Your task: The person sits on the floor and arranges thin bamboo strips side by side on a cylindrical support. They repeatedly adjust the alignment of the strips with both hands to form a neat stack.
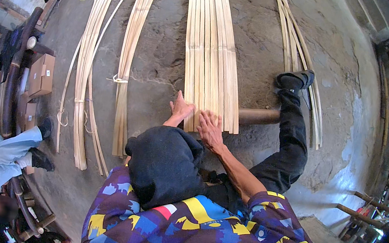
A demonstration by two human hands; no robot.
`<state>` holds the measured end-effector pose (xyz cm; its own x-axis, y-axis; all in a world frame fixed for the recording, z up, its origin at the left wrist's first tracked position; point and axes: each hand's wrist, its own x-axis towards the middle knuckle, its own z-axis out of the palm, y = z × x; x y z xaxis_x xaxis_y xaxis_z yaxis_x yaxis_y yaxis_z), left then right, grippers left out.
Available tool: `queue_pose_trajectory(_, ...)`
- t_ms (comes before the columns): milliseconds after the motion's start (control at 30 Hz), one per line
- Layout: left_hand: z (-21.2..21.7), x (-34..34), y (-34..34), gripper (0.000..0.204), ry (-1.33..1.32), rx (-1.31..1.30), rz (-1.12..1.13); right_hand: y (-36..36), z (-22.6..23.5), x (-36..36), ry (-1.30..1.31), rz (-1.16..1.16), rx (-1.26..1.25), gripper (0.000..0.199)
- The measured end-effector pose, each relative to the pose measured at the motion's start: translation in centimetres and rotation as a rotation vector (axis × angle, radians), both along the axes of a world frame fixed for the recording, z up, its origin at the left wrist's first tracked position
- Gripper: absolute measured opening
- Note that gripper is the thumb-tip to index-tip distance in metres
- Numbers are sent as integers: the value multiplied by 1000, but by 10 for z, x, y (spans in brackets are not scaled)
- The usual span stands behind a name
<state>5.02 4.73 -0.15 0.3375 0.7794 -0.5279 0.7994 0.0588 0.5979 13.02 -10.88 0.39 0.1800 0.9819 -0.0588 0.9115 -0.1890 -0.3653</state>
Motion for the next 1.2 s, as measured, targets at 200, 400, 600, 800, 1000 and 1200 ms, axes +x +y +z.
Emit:
queue_pose_trajectory(200, 10, 3, -8, 104, 62, 47, -50, -2, -2, 0, -86, -20, -24, 49)
queue_pose_trajectory(400, 6, 1, -8, 102, 11, 29, -18, -3, -2, 1, -48, -65, -12, 48)
queue_pose_trajectory(600, -9, -3, -5, 100, -16, 42, -22, 1, 3, -3, -155, -71, -67, 49)
queue_pose_trajectory(800, -14, -7, -3, 84, -123, 34, -57, 6, 0, -7, -168, 58, -59, 50)
queue_pose_trajectory(1000, -7, -9, -6, 65, -196, 141, -27, 3, 0, -5, -84, 8, -87, 53)
queue_pose_trajectory(1200, -6, -11, -7, 62, -191, 133, -21, 2, 2, -6, -76, -1, -55, 51)
